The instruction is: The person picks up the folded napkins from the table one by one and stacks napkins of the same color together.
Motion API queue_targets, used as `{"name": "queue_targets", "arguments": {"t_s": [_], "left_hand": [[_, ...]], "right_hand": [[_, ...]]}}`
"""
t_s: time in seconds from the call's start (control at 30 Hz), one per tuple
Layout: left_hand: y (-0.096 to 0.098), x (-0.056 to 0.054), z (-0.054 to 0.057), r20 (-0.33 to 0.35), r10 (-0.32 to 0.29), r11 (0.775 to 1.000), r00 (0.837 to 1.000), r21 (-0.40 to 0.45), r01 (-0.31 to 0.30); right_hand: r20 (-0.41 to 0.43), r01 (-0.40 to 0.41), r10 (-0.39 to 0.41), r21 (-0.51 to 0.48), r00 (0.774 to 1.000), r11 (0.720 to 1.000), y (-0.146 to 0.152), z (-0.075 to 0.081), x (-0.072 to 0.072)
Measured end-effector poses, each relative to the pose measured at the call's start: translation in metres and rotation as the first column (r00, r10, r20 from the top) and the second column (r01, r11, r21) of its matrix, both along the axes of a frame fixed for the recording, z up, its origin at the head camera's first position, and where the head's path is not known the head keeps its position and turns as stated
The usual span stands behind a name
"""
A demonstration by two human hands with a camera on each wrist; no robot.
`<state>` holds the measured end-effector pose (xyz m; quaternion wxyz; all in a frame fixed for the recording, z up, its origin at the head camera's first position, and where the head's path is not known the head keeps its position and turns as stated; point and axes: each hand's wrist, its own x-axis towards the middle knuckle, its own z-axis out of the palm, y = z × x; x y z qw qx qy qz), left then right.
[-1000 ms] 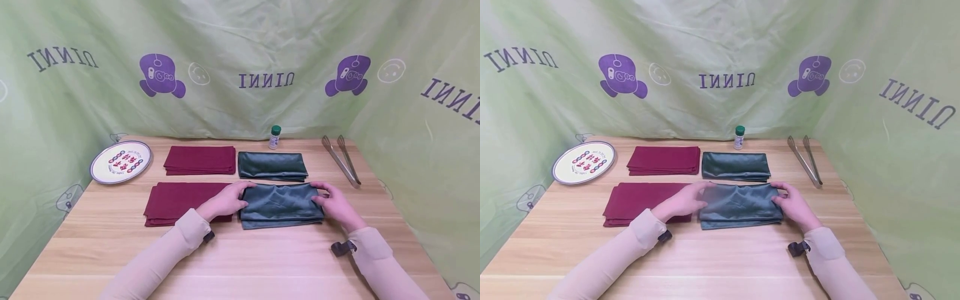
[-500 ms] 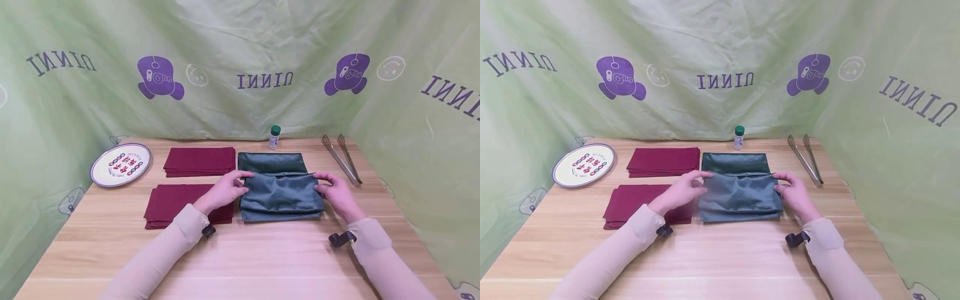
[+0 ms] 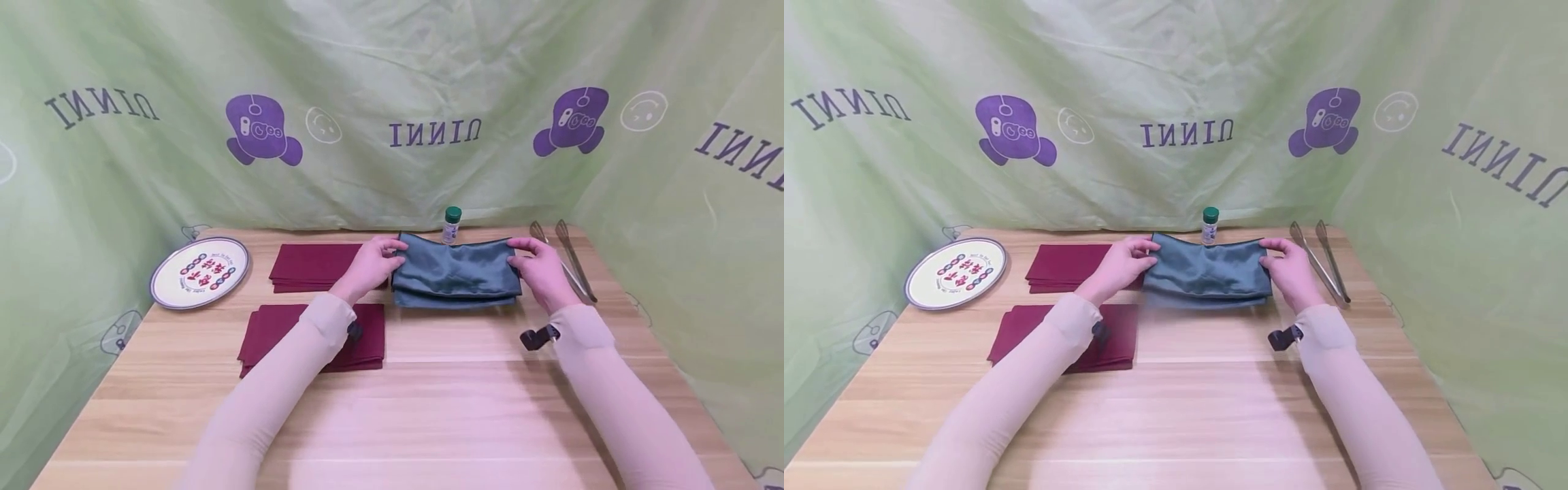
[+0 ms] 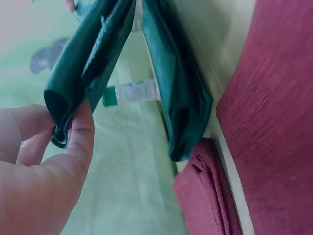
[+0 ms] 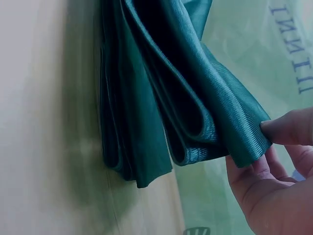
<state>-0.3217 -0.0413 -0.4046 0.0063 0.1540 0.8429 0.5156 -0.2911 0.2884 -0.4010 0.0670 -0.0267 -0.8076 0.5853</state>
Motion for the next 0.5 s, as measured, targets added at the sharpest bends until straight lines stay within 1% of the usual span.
{"name": "queue_targets", "arguments": {"t_s": [0.1, 0.17, 0.27, 0.37, 0.43, 0.5], "left_hand": [[0.003, -0.014, -0.002, 0.045, 0.037, 0.999, 0.998, 0.0, -0.037], [0.004, -0.021, -0.005, 0.08, 0.05, 0.999, 0.996, -0.001, -0.05], [0.005, -0.028, -0.009, 0.122, 0.063, 0.998, 0.991, -0.007, -0.062], [0.007, -0.032, -0.013, 0.131, 0.065, 0.998, 0.989, -0.01, -0.065], [0.008, -0.034, -0.016, 0.123, 0.061, 0.998, 0.991, -0.019, -0.059], [0.008, -0.035, -0.02, 0.109, 0.053, 0.998, 0.993, -0.046, -0.049]], "right_hand": [[0.003, 0.045, -0.045, -0.004, 0.999, 0.999, -0.002, -0.003, -0.015], [0.005, 0.069, -0.069, -0.012, 0.998, 0.998, -0.003, -0.006, -0.024], [0.01, 0.103, -0.103, -0.021, 0.995, 0.994, -0.005, -0.009, -0.035], [0.01, 0.135, -0.135, -0.029, 0.991, 0.99, -0.007, -0.013, -0.043], [0.009, 0.146, -0.146, -0.036, 0.989, 0.989, -0.009, -0.017, -0.046], [0.008, 0.146, -0.146, -0.027, 0.989, 0.989, -0.01, -0.021, -0.049]]}}
